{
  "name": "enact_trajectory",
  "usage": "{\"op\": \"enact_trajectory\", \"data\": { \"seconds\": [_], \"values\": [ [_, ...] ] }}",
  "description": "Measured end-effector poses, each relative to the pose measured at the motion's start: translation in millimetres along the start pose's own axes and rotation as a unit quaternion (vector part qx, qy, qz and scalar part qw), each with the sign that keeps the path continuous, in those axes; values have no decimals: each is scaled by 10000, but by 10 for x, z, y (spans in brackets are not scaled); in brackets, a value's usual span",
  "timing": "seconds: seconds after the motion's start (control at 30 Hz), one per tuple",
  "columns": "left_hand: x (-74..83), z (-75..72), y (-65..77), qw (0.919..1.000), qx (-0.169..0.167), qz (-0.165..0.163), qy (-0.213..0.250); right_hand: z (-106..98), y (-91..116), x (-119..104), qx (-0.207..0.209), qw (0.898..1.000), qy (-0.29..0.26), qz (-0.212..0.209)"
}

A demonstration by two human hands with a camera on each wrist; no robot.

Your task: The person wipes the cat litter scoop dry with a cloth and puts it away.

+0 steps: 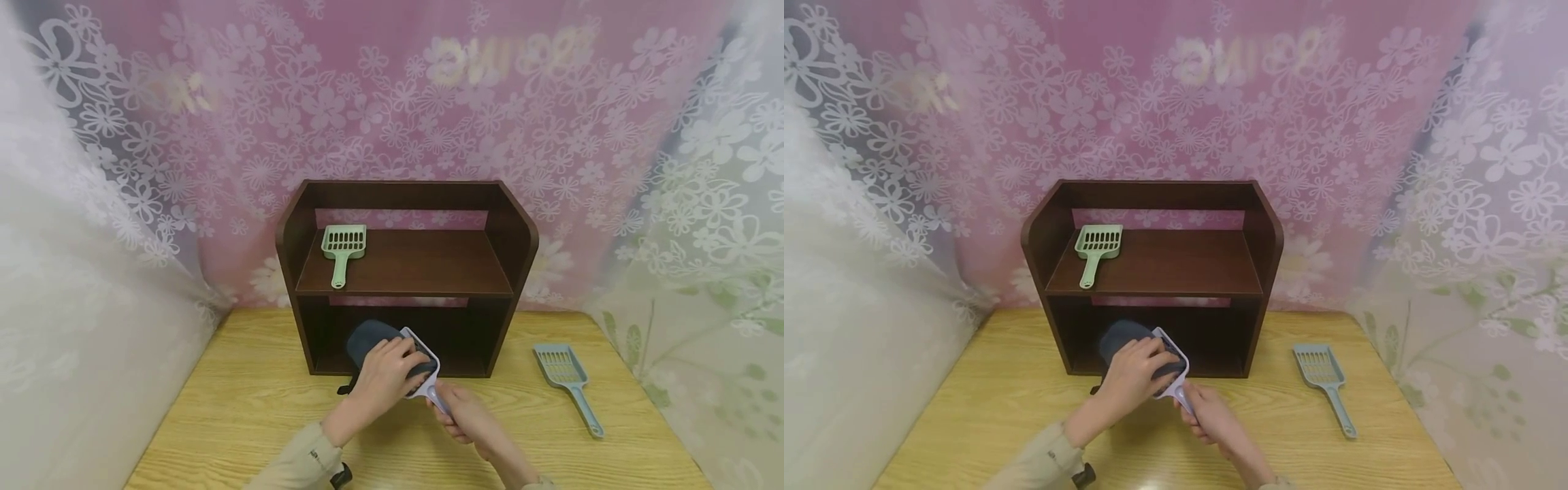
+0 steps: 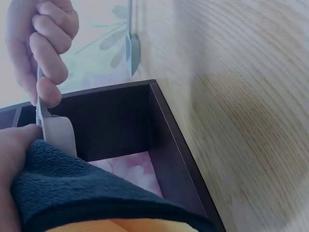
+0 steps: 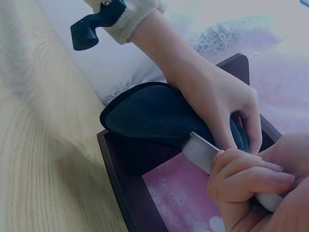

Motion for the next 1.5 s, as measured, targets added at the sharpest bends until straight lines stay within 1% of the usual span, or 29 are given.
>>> {"op": "enact_trajectory", "data": {
  "seconds": [0.1, 0.27, 0.4, 0.6, 0.7, 0.77, 1.0, 1.1, 1.13, 1.2, 1.27, 1.33, 1.4, 1.5],
  "values": [
    [-22, -5, -4, 9993, 118, -274, -221, 37, 3, -8, -56, 10000, 21, -47],
    [-83, -51, -10, 9971, 371, -531, -411, 53, 24, -25, -45, 10000, 13, -86],
    [-190, -87, -30, 9950, 476, -715, -510, 45, 45, -26, 15, 10000, -16, -66],
    [-353, -130, -28, 9926, 614, -908, -515, 8, 91, 8, 92, 9999, -86, 33],
    [-395, -163, -21, 9928, 576, -889, -560, -26, 115, 28, 140, 9998, -96, 74],
    [-406, -173, -17, 9937, 488, -795, -614, -62, 131, 29, 226, 9997, -61, 61],
    [-403, -185, 48, 9957, -23, -348, -854, -220, 176, 19, 499, 9987, 13, 41],
    [-411, -213, 84, 9952, -126, -249, -933, -290, 209, 20, 624, 9980, 87, 60],
    [-421, -236, 89, 9953, -114, -268, -929, -305, 215, 23, 646, 9978, 100, 64],
    [-455, -299, 90, 9955, 34, -387, -859, -313, 217, 32, 643, 9978, 107, 70],
    [-493, -383, 74, 9951, 267, -584, -745, -287, 202, 56, 533, 9985, 89, 100],
    [-500, -481, 39, 9940, 507, -731, -629, -243, 177, 81, 393, 9991, 86, 114],
    [-467, -552, -1, 9933, 657, -788, -533, -191, 148, 104, 250, 9996, 98, 127],
    [-351, -577, -59, 9946, 659, -728, -333, -125, 117, 98, 151, 9998, 133, 74]
  ]
}}
Point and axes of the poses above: each hand's wrist, its own y-axis away from the middle knuckle, its own z-axis out of the palm, x = y × z, the point moved 8 cm from there along -y, towards the middle knuckle, and after that the axes turned 10 degrees about -x, right-handed, at the moved point
